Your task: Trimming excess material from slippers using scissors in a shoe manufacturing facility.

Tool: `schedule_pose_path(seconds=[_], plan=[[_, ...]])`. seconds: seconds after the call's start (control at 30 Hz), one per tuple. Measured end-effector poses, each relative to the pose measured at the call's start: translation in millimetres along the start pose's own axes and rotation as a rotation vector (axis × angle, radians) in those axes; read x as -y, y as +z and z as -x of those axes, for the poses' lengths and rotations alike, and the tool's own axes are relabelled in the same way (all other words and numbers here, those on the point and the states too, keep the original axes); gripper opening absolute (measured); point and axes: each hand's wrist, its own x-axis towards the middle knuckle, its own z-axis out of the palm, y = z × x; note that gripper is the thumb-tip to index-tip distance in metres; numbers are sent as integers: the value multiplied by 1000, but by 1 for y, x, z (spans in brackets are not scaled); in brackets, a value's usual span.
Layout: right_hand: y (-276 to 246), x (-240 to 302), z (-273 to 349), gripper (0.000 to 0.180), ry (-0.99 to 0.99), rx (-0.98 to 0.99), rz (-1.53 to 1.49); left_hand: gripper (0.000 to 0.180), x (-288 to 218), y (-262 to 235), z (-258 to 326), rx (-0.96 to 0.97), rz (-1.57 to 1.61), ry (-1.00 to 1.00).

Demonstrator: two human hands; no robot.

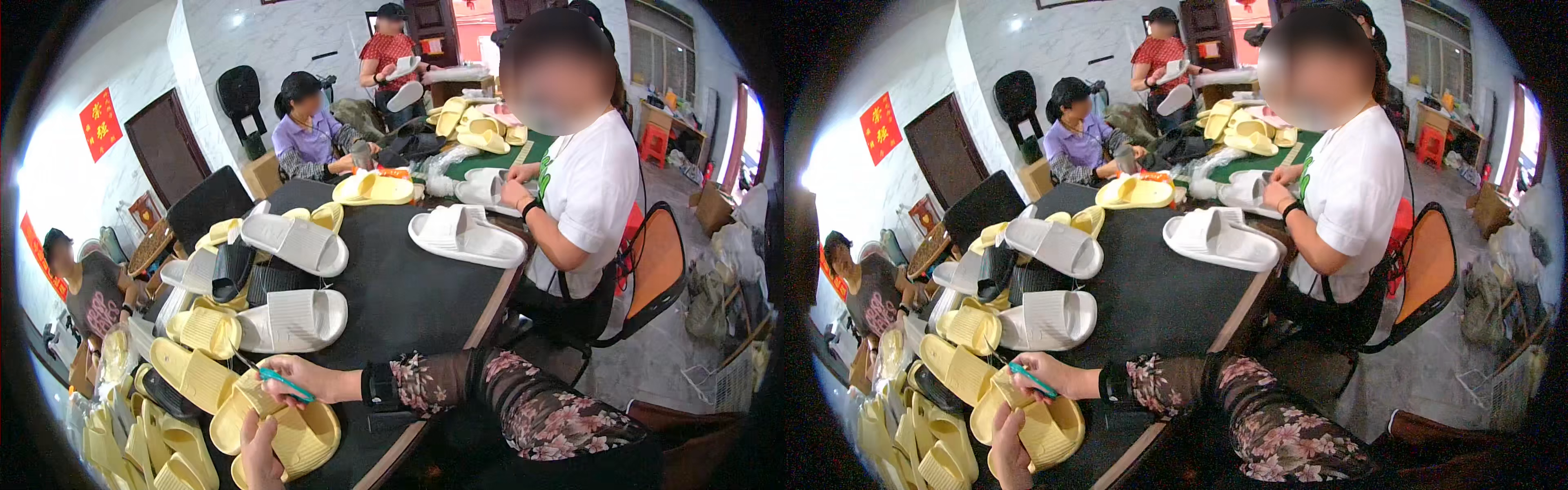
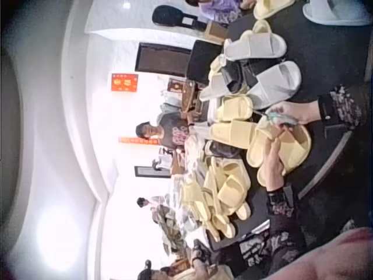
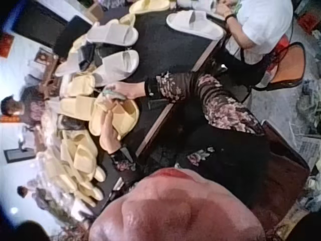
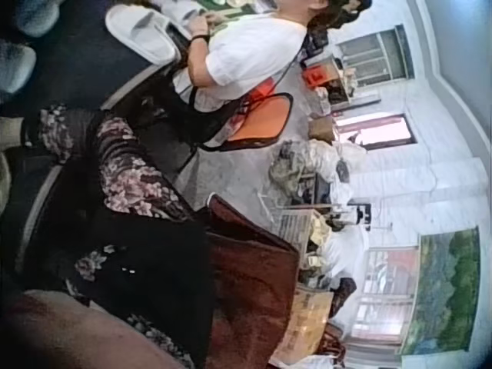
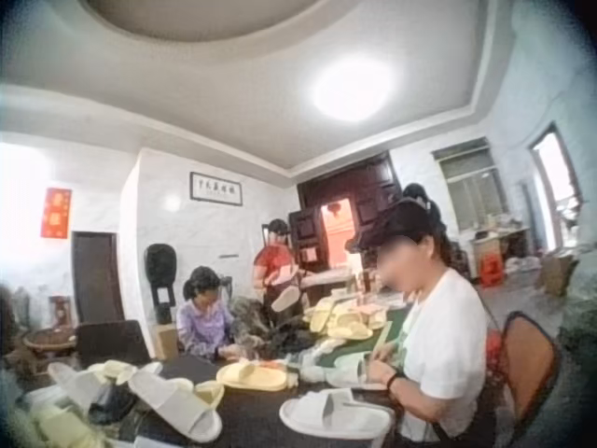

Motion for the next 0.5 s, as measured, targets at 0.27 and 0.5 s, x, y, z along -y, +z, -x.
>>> schedule_pose_path(seconds=[0.27, 0.5], plan=[[-1, 2, -2, 32, -3, -14, 15, 46, 7, -5, -14, 178, 80, 20], [-3, 0, -4, 26, -25, -27, 0, 34, -6, -1, -1, -163, -36, -168]])
